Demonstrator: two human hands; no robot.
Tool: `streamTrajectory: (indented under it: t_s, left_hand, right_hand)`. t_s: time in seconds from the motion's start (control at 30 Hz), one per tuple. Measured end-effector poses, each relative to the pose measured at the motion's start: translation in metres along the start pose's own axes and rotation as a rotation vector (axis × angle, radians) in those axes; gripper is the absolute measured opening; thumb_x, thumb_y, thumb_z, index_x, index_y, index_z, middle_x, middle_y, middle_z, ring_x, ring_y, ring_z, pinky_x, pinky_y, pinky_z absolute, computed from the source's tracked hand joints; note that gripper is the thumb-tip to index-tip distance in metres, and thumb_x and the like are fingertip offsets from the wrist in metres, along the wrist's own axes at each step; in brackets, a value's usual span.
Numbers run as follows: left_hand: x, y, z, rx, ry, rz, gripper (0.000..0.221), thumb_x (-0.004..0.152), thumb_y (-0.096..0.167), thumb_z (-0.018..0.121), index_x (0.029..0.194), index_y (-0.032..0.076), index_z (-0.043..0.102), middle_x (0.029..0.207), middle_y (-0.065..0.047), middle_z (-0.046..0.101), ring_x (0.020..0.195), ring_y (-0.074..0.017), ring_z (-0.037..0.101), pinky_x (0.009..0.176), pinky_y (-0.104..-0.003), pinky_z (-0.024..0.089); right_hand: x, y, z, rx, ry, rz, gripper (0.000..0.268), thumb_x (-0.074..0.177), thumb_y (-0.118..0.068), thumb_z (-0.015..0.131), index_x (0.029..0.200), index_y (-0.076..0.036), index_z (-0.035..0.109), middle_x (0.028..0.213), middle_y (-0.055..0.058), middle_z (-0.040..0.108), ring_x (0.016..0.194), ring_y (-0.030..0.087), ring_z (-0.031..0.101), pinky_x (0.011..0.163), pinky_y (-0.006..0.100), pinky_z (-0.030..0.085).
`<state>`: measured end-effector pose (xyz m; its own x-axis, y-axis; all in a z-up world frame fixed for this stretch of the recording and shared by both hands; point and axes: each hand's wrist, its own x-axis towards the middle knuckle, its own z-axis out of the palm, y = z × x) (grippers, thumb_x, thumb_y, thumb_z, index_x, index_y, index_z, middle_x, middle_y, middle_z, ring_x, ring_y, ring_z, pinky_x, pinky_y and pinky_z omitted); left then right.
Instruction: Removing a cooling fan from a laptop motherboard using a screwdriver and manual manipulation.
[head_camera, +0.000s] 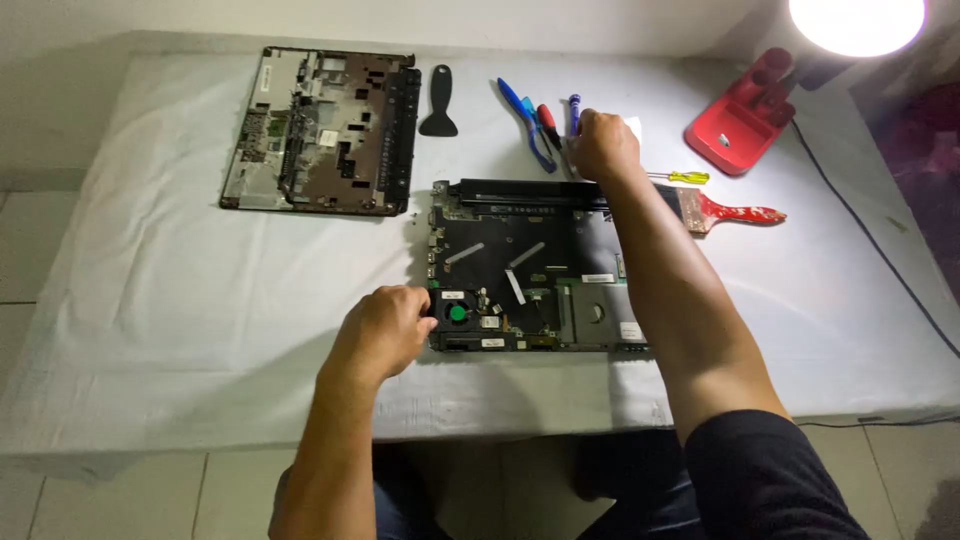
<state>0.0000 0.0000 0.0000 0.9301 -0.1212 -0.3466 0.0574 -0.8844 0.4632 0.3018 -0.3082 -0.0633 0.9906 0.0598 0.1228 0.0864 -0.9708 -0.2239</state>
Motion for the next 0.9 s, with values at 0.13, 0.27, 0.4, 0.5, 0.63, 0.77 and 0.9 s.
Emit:
streamTrajectory:
  t_s: [0.13,0.27,0.4,0.5,0.63,0.77,0.9]
  left_hand:
    - [0.001,-0.006,0.004,-0.003,0.025,0.034,0.013,0.090,0.016,0.066,0.091,0.005,0.074,0.090,-0.017,0.076,0.088,-0.0403,0.075,0.076,-0.049,0.060]
    - [-0.001,-0.004,0.002,0.024,0.022,0.038,0.014,0.090,0.016,0.066,0.091,0.006,0.074,0.092,-0.017,0.076,0.090,-0.0401,0.075,0.078,-0.049,0.061]
    - [0.006,-0.001,0.006,0.089,-0.031,-0.031,0.035,0.100,0.026,0.068,0.075,0.009,0.052,0.073,-0.007,0.065,0.064,-0.0254,0.059,0.062,-0.042,0.049]
    - [0.004,0.005,0.000,0.096,-0.063,-0.063,0.025,0.100,0.027,0.068,0.085,0.008,0.061,0.085,-0.011,0.072,0.074,-0.0295,0.067,0.068,-0.043,0.053]
    - [0.002,-0.004,0.003,0.062,-0.007,0.018,0.018,0.092,0.022,0.063,0.096,0.009,0.075,0.098,-0.016,0.077,0.097,-0.0403,0.075,0.086,-0.050,0.060]
    - [-0.003,0.002,0.000,0.072,0.006,0.003,0.020,0.092,0.023,0.063,0.095,0.007,0.075,0.097,-0.018,0.077,0.098,-0.0423,0.074,0.086,-0.052,0.060]
    - [-0.006,0.004,0.001,0.088,0.027,-0.028,0.024,0.093,0.022,0.064,0.108,0.009,0.076,0.101,-0.015,0.078,0.099,-0.0384,0.076,0.089,-0.049,0.059]
  right_hand:
    - [0.014,0.014,0.023,-0.015,0.080,-0.024,0.022,0.090,-0.024,0.069,0.107,-0.011,0.070,0.096,0.019,0.073,0.090,0.043,0.074,0.076,0.054,0.061]
    - [0.021,0.035,0.020,-0.098,0.110,0.014,0.027,0.090,-0.023,0.073,0.115,-0.013,0.070,0.096,0.017,0.075,0.090,0.039,0.076,0.074,0.050,0.063]
    - [0.015,0.084,-0.023,0.116,0.312,-0.104,0.039,0.084,-0.016,0.073,0.122,-0.007,0.073,0.088,0.007,0.079,0.083,0.031,0.070,0.076,0.044,0.053]
    - [-0.074,0.071,-0.101,0.670,0.244,-0.009,0.033,0.098,-0.001,0.074,0.128,0.005,0.062,0.097,0.017,0.074,0.073,0.021,0.076,0.056,0.028,0.066]
    - [-0.142,0.121,-0.111,1.010,0.489,0.121,0.031,0.099,-0.010,0.077,0.128,-0.003,0.066,0.104,0.013,0.066,0.082,0.017,0.073,0.061,0.025,0.066]
    - [-0.173,0.162,-0.116,1.114,0.732,0.219,0.030,0.101,-0.010,0.074,0.127,-0.008,0.059,0.107,0.005,0.059,0.088,0.012,0.072,0.064,0.016,0.059]
    - [-0.189,0.153,-0.125,0.828,0.754,0.045,0.018,0.103,0.004,0.075,0.113,-0.008,0.066,0.100,0.006,0.065,0.085,0.014,0.070,0.066,0.019,0.058]
